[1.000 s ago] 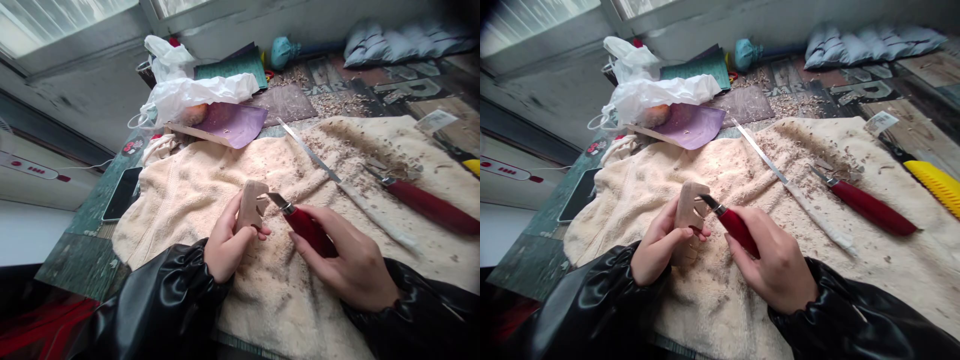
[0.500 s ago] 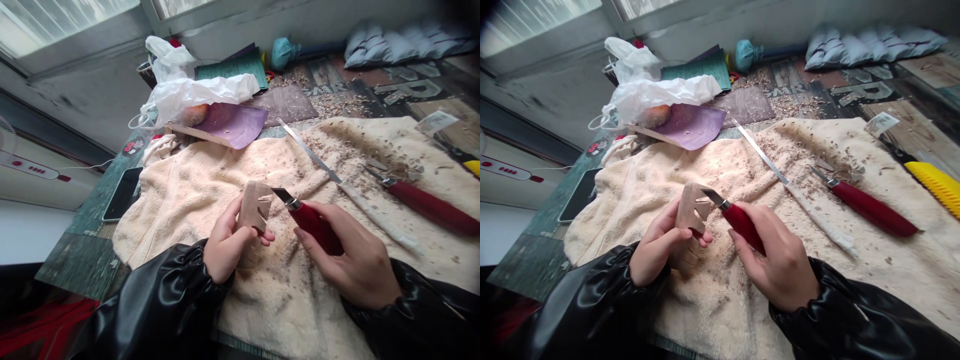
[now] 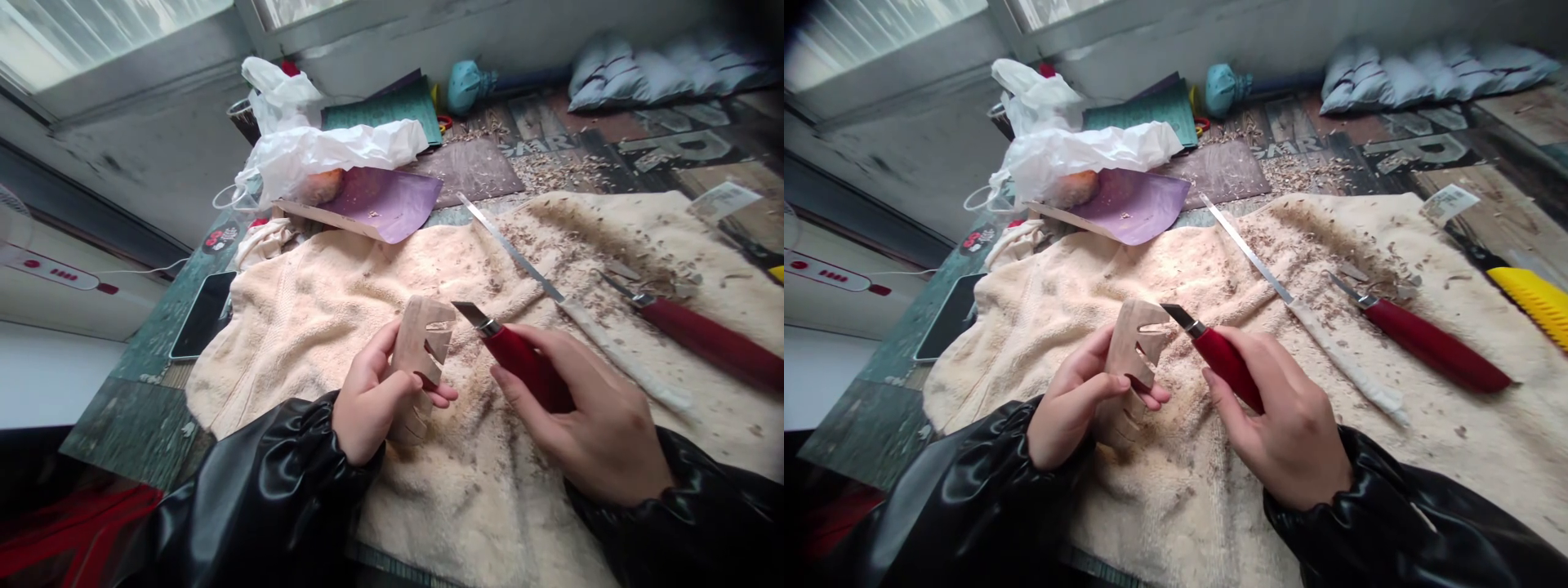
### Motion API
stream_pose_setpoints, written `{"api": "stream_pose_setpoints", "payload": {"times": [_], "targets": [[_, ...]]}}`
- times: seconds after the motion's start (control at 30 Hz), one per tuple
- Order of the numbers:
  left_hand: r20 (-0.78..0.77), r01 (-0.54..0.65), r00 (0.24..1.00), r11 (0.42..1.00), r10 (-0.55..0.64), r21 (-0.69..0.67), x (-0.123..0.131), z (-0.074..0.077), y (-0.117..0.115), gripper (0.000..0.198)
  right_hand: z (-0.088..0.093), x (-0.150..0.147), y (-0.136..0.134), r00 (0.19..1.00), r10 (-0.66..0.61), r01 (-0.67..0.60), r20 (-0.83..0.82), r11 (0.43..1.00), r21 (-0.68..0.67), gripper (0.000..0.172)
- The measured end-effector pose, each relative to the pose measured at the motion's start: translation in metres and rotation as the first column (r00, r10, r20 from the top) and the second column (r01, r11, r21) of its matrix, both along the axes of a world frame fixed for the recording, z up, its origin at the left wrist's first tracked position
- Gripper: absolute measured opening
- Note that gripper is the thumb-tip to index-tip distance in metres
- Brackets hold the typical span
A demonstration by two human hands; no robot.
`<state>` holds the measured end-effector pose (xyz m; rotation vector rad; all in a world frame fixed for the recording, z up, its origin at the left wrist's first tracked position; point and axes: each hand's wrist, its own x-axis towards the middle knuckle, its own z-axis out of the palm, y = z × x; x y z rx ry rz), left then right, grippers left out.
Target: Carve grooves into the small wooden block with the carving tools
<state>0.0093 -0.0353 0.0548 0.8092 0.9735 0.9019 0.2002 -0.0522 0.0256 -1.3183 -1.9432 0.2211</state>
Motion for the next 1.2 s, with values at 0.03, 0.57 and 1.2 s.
{"api": "stream_pose_setpoints", "payload": {"times": [0.03, 0.57, 1.2], "targets": [[-0.019, -0.015, 1.000, 1.000, 0.016, 0.019, 0.000, -0.001, -0.001, 0.059, 0.001, 0.000, 0.000, 1.000, 0.020, -0.020, -0.011, 1.000, 0.015, 0.033], [-0.201, -0.020, 0.977, 0.967, 0.073, 0.253, -0.001, -0.010, -0.005, 0.055, -0.007, -0.004, -0.009, 0.990, 0.036, -0.043, -0.139, 0.998, -0.051, 0.035], [-0.263, 0.019, 0.961, 0.928, 0.085, 0.371, -0.003, -0.015, -0.006, 0.053, -0.004, -0.006, -0.008, 0.985, 0.088, -0.093, -0.147, 0.995, -0.026, 0.038]]}}
